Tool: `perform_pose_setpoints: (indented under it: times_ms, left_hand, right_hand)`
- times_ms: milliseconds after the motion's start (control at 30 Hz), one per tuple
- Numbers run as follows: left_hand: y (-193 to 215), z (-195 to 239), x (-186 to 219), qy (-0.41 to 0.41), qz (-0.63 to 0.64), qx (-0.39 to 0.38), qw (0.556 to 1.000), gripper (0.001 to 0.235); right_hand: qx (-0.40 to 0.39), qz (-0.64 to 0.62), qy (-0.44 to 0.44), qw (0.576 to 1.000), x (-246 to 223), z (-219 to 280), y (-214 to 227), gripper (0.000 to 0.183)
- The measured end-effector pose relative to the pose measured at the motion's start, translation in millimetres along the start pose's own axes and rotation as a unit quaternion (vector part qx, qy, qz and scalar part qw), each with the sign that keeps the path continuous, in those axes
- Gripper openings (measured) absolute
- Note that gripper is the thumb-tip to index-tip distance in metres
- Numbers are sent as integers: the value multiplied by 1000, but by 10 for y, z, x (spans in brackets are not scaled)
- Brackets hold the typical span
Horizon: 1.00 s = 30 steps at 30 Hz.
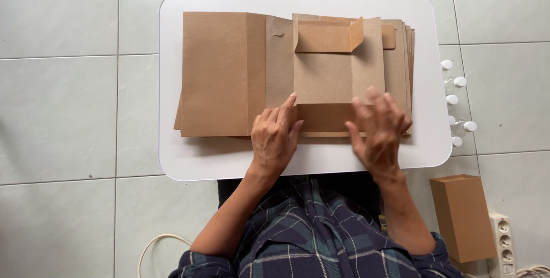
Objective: The person folds flat cardboard pieces into rectangular boxes by hand. They fold side flaps, tuck tabs into slots, and close the boxes. One completed box is placed on the floor, and the person continues folding another box from the stack.
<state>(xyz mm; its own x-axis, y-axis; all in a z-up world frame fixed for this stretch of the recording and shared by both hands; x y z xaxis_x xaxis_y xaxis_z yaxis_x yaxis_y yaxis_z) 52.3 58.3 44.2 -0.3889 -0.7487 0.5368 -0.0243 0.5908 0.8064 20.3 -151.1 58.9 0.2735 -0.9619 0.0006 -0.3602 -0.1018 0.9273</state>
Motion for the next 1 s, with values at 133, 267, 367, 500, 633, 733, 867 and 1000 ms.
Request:
perform_pose_setpoints:
  times_ms: [133, 267, 367, 500, 633, 733, 867, 1000]
  left_hand:
    - [113, -81, -21, 31, 71, 4, 997, 52]
    - [231, -171, -14, 68, 164, -11, 984, 47]
    - [237, -161, -80, 107, 217, -51, 969, 48]
    - [394, -173, -23, 101, 157, -25, 982, 43]
    - [649, -65, 421, -54, 18, 56, 997, 57]
    - [261, 57, 675, -191, -47, -23, 980, 61]
    - [211, 133, 636, -216, -136, 96, 962, 22]
    - [162, 138, 602, -212, -129, 124, 961, 11]
  right_hand:
    - [-36, -40, 107, 993, -495, 81, -60, 54]
    - [43, -39, 150, 987, -714, -36, 219, 46]
    - [89, -22, 158, 983, -752, -126, 355, 34]
    - [110, 17, 179, 977, -777, -119, 415, 29]
    - [123, 12, 213, 969, -760, -76, 425, 31]
    - [121, 1, 217, 969, -743, -67, 421, 31]
    - [118, 11, 199, 973, -815, -180, 527, 30]
    - [88, 7, 170, 981, -676, -118, 363, 27]
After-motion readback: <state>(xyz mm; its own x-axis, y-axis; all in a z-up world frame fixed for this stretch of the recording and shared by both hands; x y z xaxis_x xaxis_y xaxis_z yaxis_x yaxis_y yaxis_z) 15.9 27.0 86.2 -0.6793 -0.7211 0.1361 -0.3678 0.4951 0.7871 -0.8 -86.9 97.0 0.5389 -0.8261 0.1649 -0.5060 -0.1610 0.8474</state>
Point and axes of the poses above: each hand's wrist, its own z-axis away from the middle knuckle, its own y-axis out of the back of the hand, x = y × z, the point moved 10 cm from there along -z, towards the middle knuckle, and after that the axes turned 13 degrees about -x, right-handed, at the moved point
